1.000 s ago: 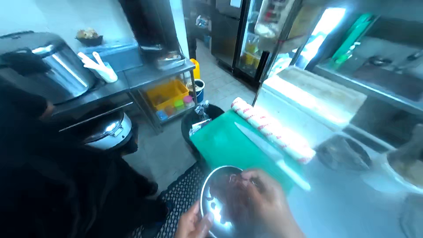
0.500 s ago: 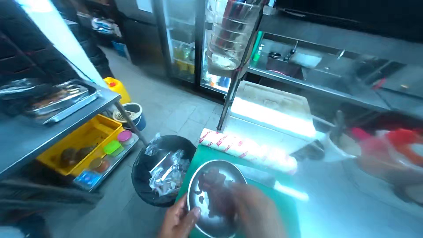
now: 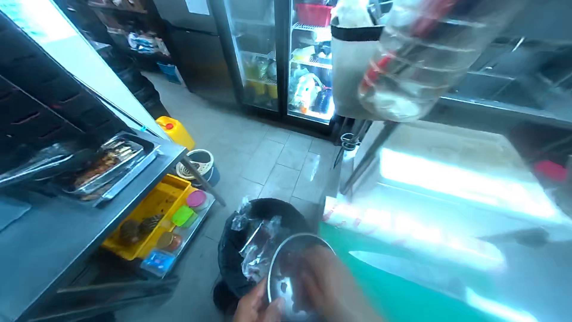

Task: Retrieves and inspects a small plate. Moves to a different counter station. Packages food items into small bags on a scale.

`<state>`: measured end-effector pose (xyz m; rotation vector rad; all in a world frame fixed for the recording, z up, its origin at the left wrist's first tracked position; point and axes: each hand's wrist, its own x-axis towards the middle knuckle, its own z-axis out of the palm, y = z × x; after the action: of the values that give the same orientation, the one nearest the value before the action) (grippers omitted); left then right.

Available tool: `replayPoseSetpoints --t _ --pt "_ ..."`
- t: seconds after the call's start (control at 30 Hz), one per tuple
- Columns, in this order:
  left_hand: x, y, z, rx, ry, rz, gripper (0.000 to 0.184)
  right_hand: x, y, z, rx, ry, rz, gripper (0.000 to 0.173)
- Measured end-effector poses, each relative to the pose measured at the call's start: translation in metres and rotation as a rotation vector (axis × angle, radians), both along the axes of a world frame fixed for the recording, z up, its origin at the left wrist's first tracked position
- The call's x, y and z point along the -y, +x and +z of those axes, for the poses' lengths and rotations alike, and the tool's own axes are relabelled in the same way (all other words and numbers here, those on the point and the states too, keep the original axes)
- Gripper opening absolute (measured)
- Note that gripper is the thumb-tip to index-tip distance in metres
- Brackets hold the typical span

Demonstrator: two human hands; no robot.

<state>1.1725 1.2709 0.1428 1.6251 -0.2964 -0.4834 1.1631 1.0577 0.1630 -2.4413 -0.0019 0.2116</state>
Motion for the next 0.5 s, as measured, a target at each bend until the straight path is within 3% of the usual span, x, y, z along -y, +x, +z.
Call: replayPoseSetpoints --t 0.13,0.27,0.37,0.5 --pt "-0.063 0.073 -0.023 -0.018 0.011 -0.058 0.039 -0.070 0.070 -0.025 -0.056 -0.049 -0.055 0.033" --pt "-0.145 0.163 -0.042 -0.071 -0.067 -0.090 0.035 -0.141 0.141 -0.044 0.070 0.214 -0.379 0.023" --pt "-0.206 0.212 -0.034 -0.129 -0.096 -0.077 0.036 -0.195 0.189 -0.034 0.003 0.373 -0.495 0.018" --pt "-0.266 0.269 -0.021 -0.108 -0.094 -0.058 0.032 -0.259 0.252 -0.028 0.016 0.400 -0.445 0.019"
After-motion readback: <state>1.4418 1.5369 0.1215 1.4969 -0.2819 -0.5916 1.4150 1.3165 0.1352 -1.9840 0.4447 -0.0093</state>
